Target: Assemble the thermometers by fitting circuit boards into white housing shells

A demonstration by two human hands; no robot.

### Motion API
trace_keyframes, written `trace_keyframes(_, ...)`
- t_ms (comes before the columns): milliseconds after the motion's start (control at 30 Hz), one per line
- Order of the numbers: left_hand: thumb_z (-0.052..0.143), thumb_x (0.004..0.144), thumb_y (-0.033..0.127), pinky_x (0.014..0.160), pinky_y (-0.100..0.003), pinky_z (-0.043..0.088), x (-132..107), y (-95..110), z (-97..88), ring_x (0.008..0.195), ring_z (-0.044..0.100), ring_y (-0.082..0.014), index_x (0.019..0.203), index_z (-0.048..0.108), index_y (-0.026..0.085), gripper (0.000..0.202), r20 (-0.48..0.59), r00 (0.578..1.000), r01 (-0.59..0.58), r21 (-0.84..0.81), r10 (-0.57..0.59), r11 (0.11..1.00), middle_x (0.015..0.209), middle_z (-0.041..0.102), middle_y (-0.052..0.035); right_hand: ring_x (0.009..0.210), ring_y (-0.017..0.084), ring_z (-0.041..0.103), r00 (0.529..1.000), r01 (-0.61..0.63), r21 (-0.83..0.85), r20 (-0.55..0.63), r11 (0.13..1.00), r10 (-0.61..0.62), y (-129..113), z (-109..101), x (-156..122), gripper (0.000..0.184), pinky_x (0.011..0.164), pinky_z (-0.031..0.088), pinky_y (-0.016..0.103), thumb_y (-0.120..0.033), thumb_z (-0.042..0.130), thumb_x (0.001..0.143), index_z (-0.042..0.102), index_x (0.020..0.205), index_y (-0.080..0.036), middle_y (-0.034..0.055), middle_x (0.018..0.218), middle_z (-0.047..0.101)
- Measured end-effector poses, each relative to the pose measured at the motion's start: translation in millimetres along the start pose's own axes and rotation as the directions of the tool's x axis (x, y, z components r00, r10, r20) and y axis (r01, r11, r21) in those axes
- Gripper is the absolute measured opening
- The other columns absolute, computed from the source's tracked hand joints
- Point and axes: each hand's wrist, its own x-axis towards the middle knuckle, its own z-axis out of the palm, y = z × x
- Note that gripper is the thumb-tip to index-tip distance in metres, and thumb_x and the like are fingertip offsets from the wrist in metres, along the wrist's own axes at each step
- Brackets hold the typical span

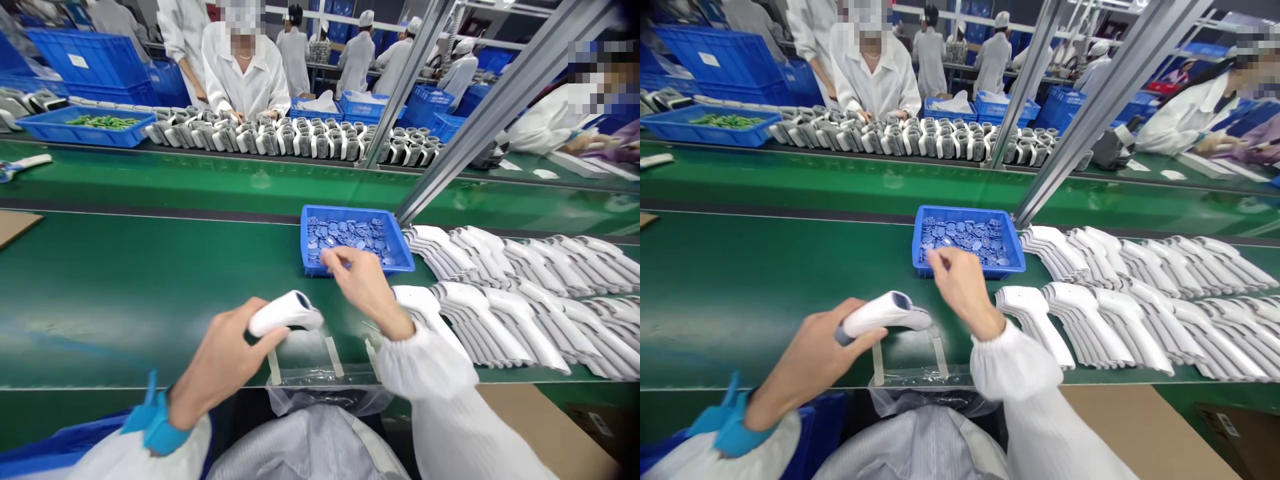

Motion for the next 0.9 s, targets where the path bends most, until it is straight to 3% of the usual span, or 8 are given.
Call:
trace_keyframes(167,0.061,0.089,0.032,0.082,-0.036,0.043,12,-23,-22.1,0.098,0.063,-0.0275,0.122,0.055,0.021,0.036,-0.133,0.982,-0.069,0.415,0.135,0.907,0.115,0.068,-0.0077,0.111,0.02,0.064,0.986,0.137,-0.176,0.115,0.975,-0.118,32,10,71,0.028,0.099,0.043,0.028,-0.008,0.059,0.089,0.072,0.112,-0.016,0.0095,0.121,0.071)
trace_keyframes(267,0.058,0.092,0.029,0.079,-0.039,0.041,22,-15,-5.9,0.094,0.062,-0.0298,0.114,0.063,0.018,0.025,0.008,0.977,-0.176,0.595,0.213,0.784,0.103,0.071,-0.0098,0.111,0.021,0.064,0.955,0.229,-0.239,0.241,0.943,-0.171,30,29,94,0.018,0.099,0.046,0.032,-0.014,0.068,0.087,0.073,0.104,-0.012,0.0124,0.119,0.07)
trace_keyframes(367,0.053,0.096,0.032,0.074,-0.038,0.04,27,-4,6.6,0.089,0.062,-0.0297,0.104,0.068,0.016,0.023,0.045,0.983,-0.168,0.615,0.179,0.77,0.094,0.071,-0.0105,0.108,0.021,0.064,0.943,0.253,-0.316,0.29,0.914,-0.161,25,39,102,0.017,0.095,0.051,0.04,-0.026,0.064,0.094,0.069,0.101,-0.011,0.011,0.115,0.068)
trace_keyframes(467,0.051,0.096,0.039,0.074,-0.037,0.042,25,-7,3.0,0.093,0.064,-0.0295,0.11,0.067,0.019,0.029,-0.065,0.996,-0.028,0.475,0.068,0.879,0.103,0.072,-0.0094,0.109,0.021,0.063,0.936,0.267,-0.356,0.318,0.896,-0.153,27,36,103,0.02,0.096,0.052,0.042,-0.03,0.062,0.095,0.067,0.104,-0.013,0.0098,0.117,0.067)
trace_keyframes(600,0.052,0.091,0.057,0.067,-0.031,0.043,20,-27,-13.9,0.081,0.065,-0.0241,0.106,0.065,0.022,0.041,-0.136,0.968,0.212,0.004,-0.21,0.977,0.093,0.072,-0.0043,0.107,0.02,0.065,0.926,0.26,-0.351,0.354,0.899,-0.129,34,26,100,0.02,0.096,0.052,0.042,-0.03,0.062,0.096,0.068,0.106,-0.013,0.0091,0.114,0.068)
trace_keyframes(733,0.057,0.082,0.069,0.06,-0.028,0.045,17,-37,-18.2,0.076,0.063,-0.0219,0.097,0.064,0.016,0.055,-0.009,0.905,0.376,-0.448,-0.425,0.811,0.091,0.07,-0.0075,0.105,0.02,0.066,0.915,0.217,-0.327,0.396,0.92,-0.075,29,25,95,0.022,0.094,0.054,0.042,-0.032,0.065,0.094,0.068,0.105,-0.014,0.007,0.112,0.069)
trace_keyframes(833,0.062,0.077,0.071,0.058,-0.028,0.047,16,-31,-10.5,0.074,0.063,-0.0214,0.105,0.065,0.015,0.063,0.147,0.867,0.466,-0.578,-0.476,0.67,0.099,0.07,-0.0107,0.097,0.019,0.068,0.901,0.141,-0.324,0.434,0.936,0.015,20,28,96,0.022,0.088,0.056,0.039,-0.032,0.069,0.091,0.068,0.101,-0.013,0.0064,0.104,0.071)
trace_keyframes(900,0.064,0.075,0.071,0.057,-0.029,0.048,17,-24,-3.1,0.073,0.063,-0.0216,0.108,0.065,0.015,0.065,0.181,0.878,0.456,-0.598,-0.443,0.659,0.101,0.07,-0.0116,0.098,0.02,0.069,0.905,0.09,-0.312,0.422,0.946,0.053,14,26,97,0.021,0.089,0.056,0.04,-0.028,0.07,0.09,0.069,0.101,-0.011,0.0079,0.104,0.071)
